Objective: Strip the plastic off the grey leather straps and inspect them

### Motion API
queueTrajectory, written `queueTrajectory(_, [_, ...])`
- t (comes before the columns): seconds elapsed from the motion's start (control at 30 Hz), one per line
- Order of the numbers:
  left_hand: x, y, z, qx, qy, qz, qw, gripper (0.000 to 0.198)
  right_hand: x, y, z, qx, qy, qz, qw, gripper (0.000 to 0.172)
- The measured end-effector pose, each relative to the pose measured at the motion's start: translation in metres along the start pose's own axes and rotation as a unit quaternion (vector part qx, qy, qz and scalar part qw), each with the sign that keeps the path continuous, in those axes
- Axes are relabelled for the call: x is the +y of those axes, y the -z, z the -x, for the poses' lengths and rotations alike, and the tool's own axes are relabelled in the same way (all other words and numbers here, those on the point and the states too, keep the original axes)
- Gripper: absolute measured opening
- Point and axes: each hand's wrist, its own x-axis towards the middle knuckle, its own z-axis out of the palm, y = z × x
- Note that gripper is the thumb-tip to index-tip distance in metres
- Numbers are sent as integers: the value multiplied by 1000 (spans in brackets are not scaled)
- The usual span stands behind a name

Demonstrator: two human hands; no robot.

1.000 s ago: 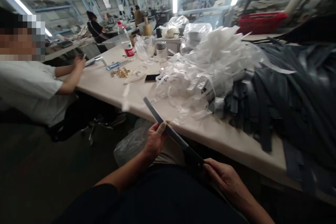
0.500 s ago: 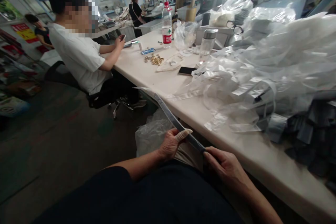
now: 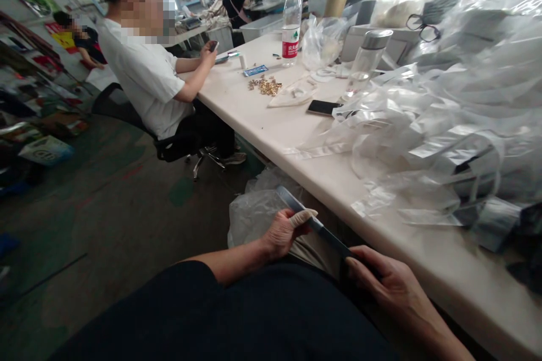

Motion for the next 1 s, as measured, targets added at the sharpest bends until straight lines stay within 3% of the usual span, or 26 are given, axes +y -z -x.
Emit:
queueTrajectory(0.1, [-1, 3, -3, 4, 25, 18, 1000, 45, 6, 7, 14, 30, -28, 31, 999, 40])
queueTrajectory(0.2, [-10, -1, 0, -42, 86, -23, 995, 46, 4, 2, 17, 56, -45, 54, 996, 40])
queueTrajectory(0.3, [-13, -11, 3, -79, 100, -48, 991, 45, -2, -8, 10, 57, -45, 31, 997, 40])
queueTrajectory(0.47, [-5, -17, 1, -58, 92, -31, 994, 45, 1, 2, 25, 45, -32, -53, 997, 41])
queueTrajectory(0.67, [-10, -12, 1, -67, 193, 4, 979, 37, 11, 15, 57, 67, -77, -90, 991, 41])
queueTrajectory(0.77, [-10, -10, -2, -35, 220, 59, 973, 35, 15, 13, 62, 74, -78, -88, 990, 41])
queueTrajectory(0.9, [-9, -7, -8, 67, 181, 79, 978, 23, 20, 14, 69, 72, -106, -97, 987, 44])
queueTrajectory(1.0, [-12, -9, -7, 76, 163, 65, 982, 17, 17, 13, 70, 97, -130, -77, 984, 43])
